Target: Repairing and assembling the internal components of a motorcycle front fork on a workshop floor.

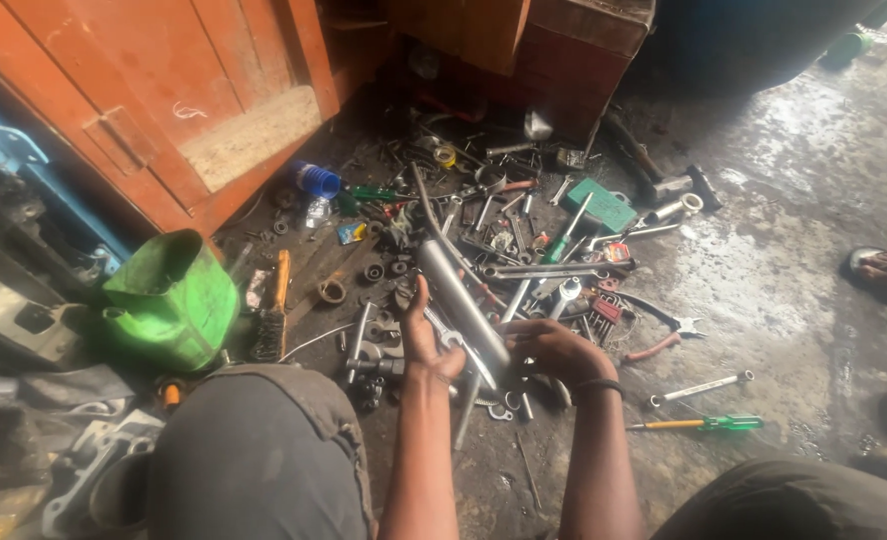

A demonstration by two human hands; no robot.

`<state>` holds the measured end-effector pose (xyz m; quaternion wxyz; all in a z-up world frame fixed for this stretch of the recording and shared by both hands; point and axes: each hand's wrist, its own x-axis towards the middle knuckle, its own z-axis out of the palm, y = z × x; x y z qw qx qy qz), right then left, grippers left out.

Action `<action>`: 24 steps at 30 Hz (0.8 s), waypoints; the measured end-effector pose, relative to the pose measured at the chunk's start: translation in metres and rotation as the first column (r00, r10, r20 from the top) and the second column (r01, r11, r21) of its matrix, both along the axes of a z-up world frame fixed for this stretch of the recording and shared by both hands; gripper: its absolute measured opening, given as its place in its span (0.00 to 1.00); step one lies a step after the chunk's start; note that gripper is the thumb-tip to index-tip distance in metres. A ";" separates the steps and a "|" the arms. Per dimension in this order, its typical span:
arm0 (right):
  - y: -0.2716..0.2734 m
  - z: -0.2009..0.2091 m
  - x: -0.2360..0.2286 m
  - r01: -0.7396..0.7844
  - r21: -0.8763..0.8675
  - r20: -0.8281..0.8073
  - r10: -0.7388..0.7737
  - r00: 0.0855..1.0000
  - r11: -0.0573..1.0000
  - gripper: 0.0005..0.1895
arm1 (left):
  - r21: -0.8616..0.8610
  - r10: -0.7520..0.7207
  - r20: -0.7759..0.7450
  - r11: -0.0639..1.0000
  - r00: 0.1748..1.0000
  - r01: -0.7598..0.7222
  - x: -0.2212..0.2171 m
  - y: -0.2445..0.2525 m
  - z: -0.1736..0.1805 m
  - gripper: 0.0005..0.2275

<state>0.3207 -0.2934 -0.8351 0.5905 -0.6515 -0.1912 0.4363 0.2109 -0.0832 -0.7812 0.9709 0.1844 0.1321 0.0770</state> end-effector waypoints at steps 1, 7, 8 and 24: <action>0.002 0.006 0.000 0.003 -0.001 0.000 -0.003 1.000 1.000 0.23 | -0.001 -0.003 0.000 1.000 1.000 0.003 0.001 0.000 -0.003 0.41; 0.008 0.036 -0.008 -0.171 -0.505 0.709 0.519 0.477 0.846 0.10 | 0.018 -0.020 -0.067 1.000 0.998 0.021 0.006 -0.005 -0.019 0.30; 0.009 0.038 -0.008 -0.232 -0.445 0.778 0.501 0.379 0.865 0.11 | 0.008 -0.007 -0.116 1.000 0.993 0.008 0.010 -0.005 -0.024 0.28; 0.036 -0.029 -0.101 0.521 -0.165 -0.023 -0.531 0.847 0.838 0.22 | 0.133 0.187 -0.709 0.982 0.680 -0.131 0.018 0.000 -0.057 0.13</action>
